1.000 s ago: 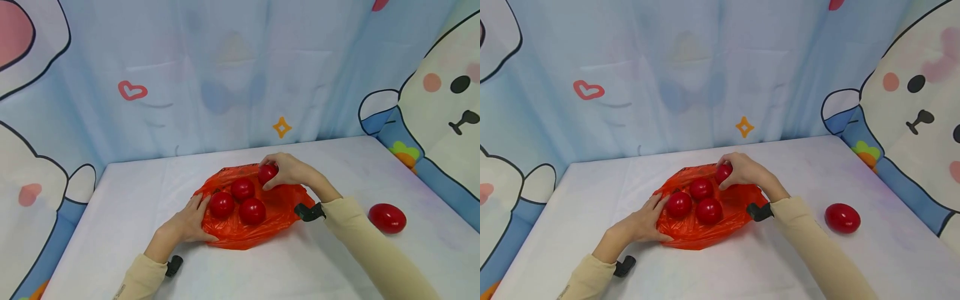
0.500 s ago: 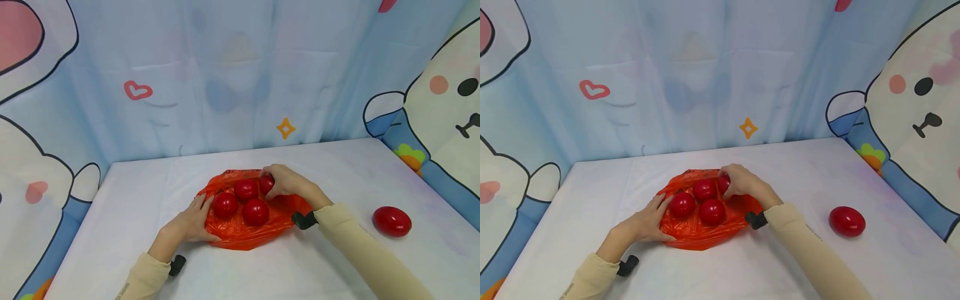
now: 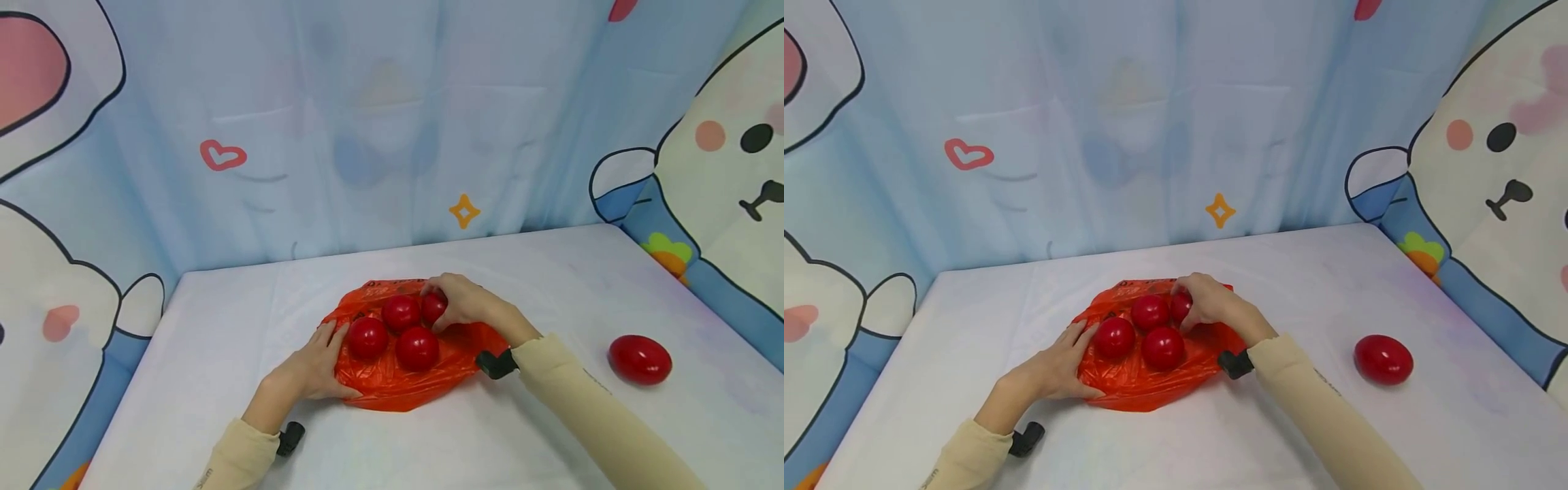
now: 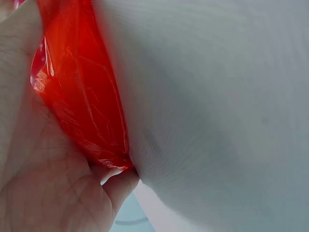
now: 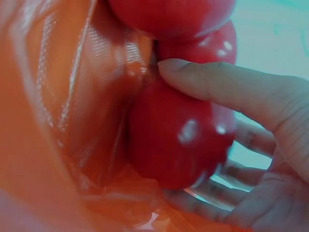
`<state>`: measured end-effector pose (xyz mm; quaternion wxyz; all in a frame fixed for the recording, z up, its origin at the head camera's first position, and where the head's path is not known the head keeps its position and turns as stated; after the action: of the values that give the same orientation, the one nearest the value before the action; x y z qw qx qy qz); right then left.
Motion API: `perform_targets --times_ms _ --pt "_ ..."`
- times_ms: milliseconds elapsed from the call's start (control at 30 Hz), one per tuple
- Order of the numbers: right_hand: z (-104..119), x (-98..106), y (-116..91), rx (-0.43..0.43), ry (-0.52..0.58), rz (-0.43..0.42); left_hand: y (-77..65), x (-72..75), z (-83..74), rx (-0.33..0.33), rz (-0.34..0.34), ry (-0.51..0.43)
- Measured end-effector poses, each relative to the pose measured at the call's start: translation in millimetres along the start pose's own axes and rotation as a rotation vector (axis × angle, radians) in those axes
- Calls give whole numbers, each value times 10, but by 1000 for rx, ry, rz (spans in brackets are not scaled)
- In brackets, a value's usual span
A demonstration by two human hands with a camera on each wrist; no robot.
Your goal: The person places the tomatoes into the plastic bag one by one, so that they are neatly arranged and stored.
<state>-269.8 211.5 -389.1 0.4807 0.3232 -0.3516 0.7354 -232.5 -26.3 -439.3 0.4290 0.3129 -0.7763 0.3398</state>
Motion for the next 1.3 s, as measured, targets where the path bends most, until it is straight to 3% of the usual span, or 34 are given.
perform_targets --times_ms 133,300,500,633,800,1000,1300 --pt "18 140 -150 29 7 -50 12 -20 -11 -4 1 -5" --pt "-22 504 -505 75 26 -148 10 -16 12 9 0 -20" --pt "-545 1020 -1275 -47 -25 -261 43 -42 -44 -33 5 -35" --pt "-957 1190 -1734 -106 -55 -295 25 -38 -35 -58 -2 -38" --pt "-1350 1136 -2083 -151 -40 -252 14 -46 -22 -82 -9 -39" --pt "-1637 831 -2084 -199 -20 -132 -41 -46 51 -61 2 -52" --pt "-1853 666 -2183 -253 -74 -133 6 -28 -8 -72 -2 -41"
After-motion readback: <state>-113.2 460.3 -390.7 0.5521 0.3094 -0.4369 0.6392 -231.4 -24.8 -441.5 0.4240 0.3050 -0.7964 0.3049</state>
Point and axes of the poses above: each hand's wrist, its own y-axis towards the middle knuckle, its own x-axis out of the back of the hand, z = x × y, the point moved 8 cm from there along y, towards the middle knuckle
